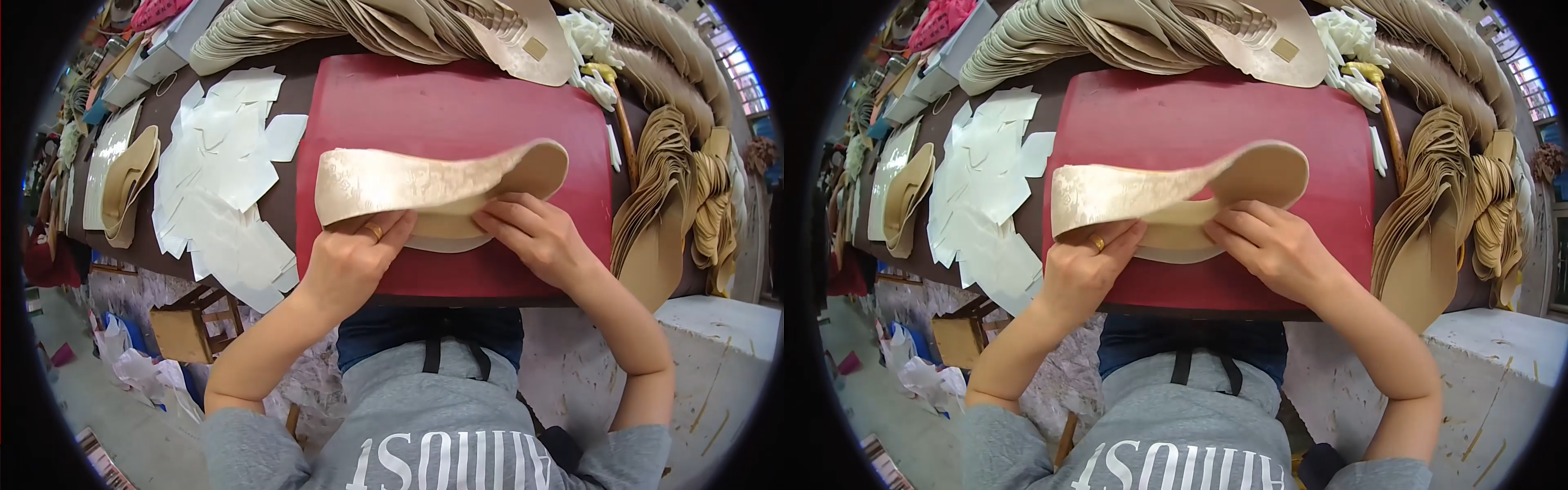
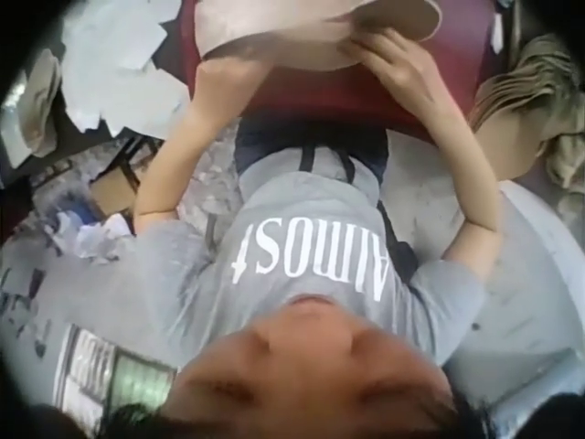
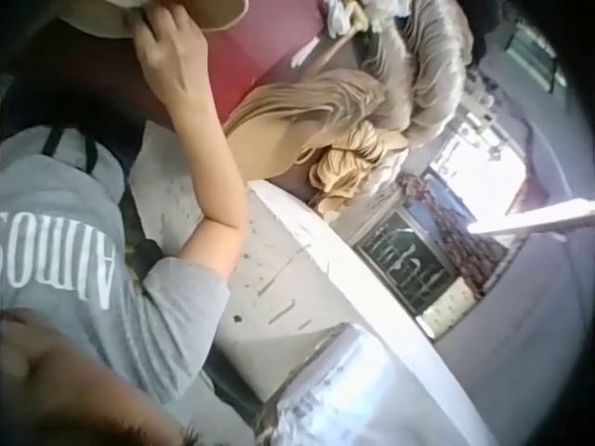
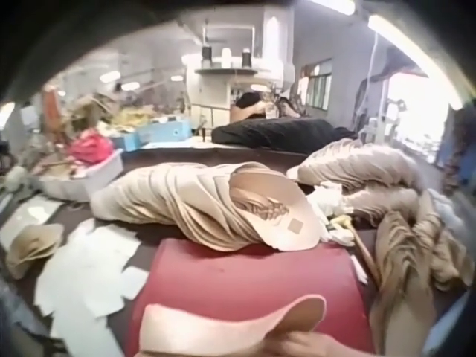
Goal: Applying reinforcement material to shoe upper components at a manufacturing workbench.
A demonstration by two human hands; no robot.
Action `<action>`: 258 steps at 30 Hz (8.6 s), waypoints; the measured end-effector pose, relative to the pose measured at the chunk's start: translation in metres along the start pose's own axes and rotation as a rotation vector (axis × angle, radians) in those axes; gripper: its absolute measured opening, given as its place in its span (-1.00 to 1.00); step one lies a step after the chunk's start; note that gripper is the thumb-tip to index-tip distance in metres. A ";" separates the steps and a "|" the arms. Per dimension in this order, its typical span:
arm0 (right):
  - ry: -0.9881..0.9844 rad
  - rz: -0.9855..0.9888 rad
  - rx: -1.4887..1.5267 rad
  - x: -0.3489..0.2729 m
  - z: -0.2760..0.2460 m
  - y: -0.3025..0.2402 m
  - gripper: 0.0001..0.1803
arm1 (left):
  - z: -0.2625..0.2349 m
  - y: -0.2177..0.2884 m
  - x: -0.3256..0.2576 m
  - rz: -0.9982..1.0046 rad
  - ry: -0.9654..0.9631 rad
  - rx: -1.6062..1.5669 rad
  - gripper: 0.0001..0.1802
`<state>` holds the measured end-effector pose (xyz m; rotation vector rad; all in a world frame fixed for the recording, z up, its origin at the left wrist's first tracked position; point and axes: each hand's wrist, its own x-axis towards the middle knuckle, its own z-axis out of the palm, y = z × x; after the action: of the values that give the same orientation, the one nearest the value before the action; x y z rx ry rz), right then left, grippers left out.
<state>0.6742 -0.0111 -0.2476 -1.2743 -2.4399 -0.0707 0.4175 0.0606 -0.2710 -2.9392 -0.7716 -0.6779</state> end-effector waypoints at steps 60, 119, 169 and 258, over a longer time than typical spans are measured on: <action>0.123 0.350 0.235 -0.007 -0.010 -0.030 -0.58 | -0.040 0.031 0.014 0.139 -0.204 0.101 -0.67; 0.258 -0.040 0.407 0.036 0.011 -0.065 -0.58 | -0.070 0.039 -0.025 0.129 0.062 0.589 -0.77; 0.295 0.116 0.466 0.066 -0.034 -0.115 -0.46 | -0.087 0.031 -0.066 -0.723 0.782 -2.242 -0.50; 0.401 0.795 0.591 0.151 -0.035 0.021 -0.75 | -0.221 -0.330 -0.253 -1.170 -0.036 0.205 -0.88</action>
<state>0.6247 0.1110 -0.1643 -1.6201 -1.3398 0.5135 -0.0260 0.2030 -0.2037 -2.0633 -2.3784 -0.4720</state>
